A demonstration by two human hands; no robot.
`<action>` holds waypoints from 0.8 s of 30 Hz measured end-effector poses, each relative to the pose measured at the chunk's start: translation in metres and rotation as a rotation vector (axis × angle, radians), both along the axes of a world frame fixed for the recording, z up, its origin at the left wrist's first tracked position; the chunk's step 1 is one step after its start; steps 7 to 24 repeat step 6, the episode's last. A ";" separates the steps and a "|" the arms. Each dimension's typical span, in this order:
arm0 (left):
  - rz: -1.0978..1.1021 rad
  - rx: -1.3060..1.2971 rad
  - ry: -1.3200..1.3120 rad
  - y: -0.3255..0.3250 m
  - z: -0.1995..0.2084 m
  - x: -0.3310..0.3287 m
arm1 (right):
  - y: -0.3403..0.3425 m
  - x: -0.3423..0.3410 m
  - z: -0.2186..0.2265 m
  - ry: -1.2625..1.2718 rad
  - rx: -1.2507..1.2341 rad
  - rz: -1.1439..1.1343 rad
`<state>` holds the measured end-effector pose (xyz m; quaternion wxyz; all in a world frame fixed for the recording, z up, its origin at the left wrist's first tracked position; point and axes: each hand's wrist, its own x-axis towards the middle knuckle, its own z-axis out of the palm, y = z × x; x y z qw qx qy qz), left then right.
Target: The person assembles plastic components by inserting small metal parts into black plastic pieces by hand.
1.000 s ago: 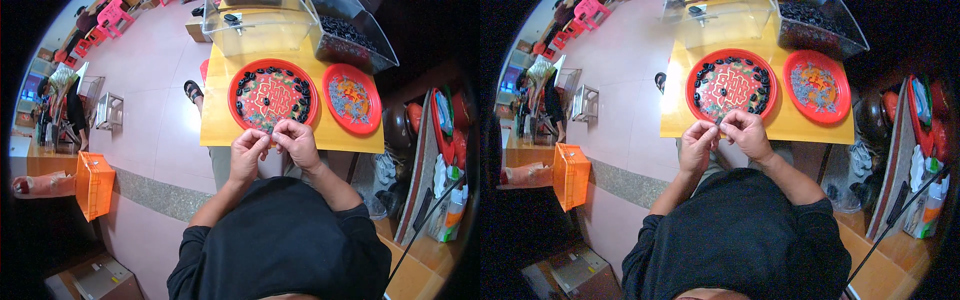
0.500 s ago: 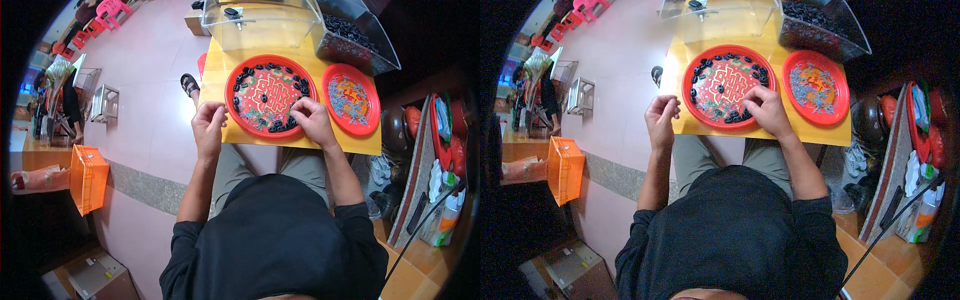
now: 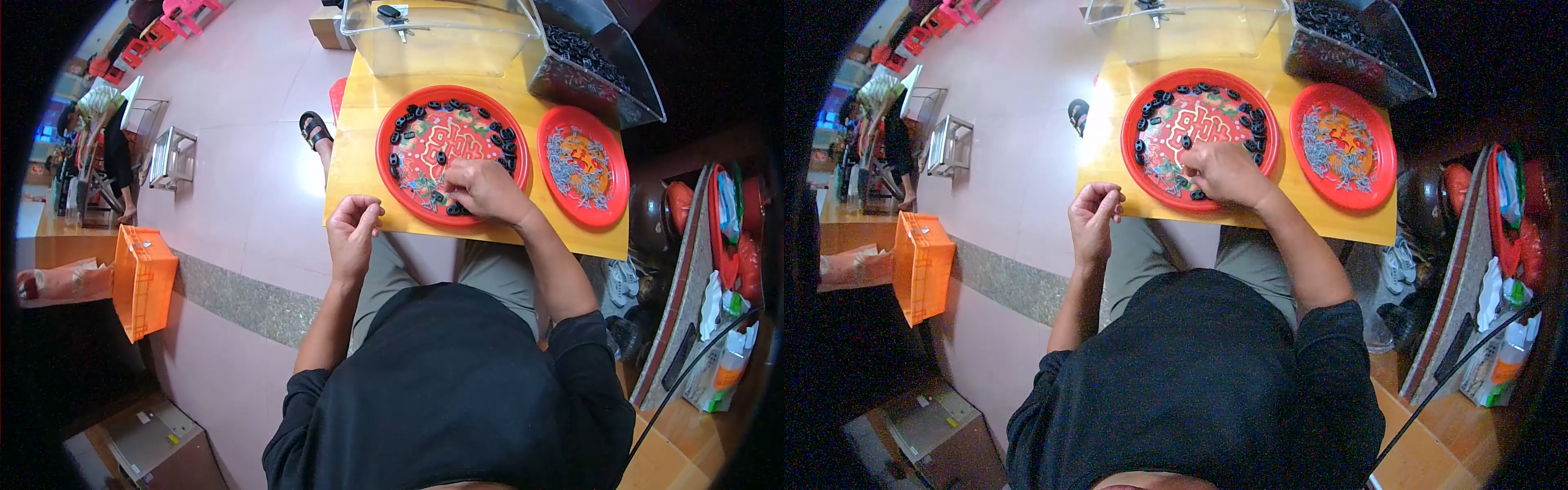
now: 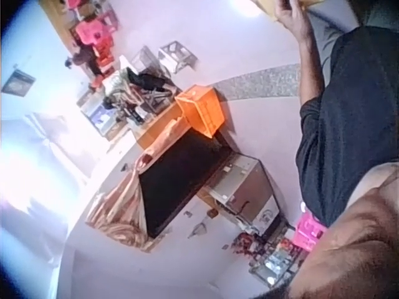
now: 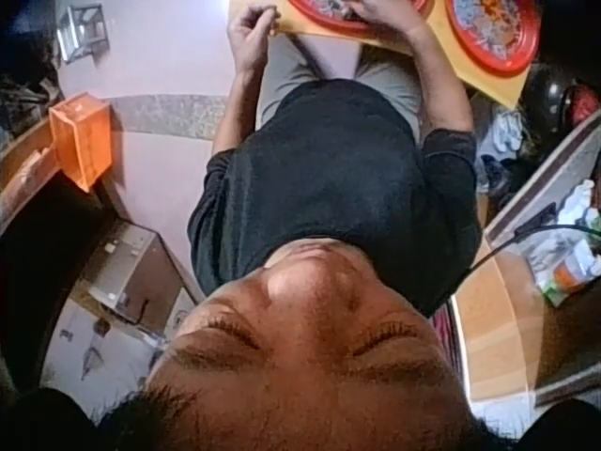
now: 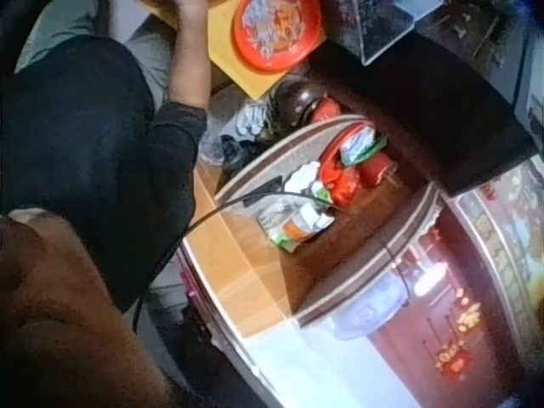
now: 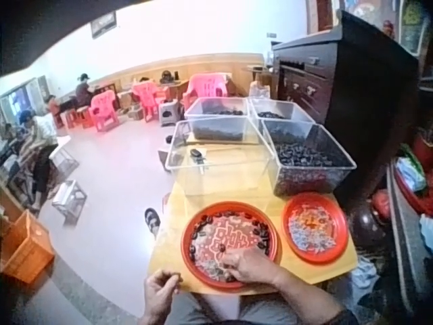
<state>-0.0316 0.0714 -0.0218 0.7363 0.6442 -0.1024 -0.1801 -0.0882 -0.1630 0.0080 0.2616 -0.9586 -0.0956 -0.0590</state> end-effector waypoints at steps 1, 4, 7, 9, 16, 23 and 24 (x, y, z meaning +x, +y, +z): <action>-0.010 -0.005 -0.001 0.001 -0.002 0.000 | 0.000 0.000 -0.001 0.004 -0.002 0.001; -0.030 -0.029 0.010 0.000 -0.007 -0.002 | -0.001 0.002 -0.005 0.038 -0.016 0.009; -0.057 -0.049 0.018 -0.001 -0.011 -0.002 | 0.005 0.006 -0.006 0.067 -0.042 0.019; -0.057 -0.049 0.018 -0.001 -0.011 -0.002 | 0.005 0.006 -0.006 0.067 -0.042 0.019; -0.057 -0.049 0.018 -0.001 -0.011 -0.002 | 0.005 0.006 -0.006 0.067 -0.042 0.019; -0.057 -0.049 0.018 -0.001 -0.011 -0.002 | 0.005 0.006 -0.006 0.067 -0.042 0.019; -0.057 -0.049 0.018 -0.001 -0.011 -0.002 | 0.005 0.006 -0.006 0.067 -0.042 0.019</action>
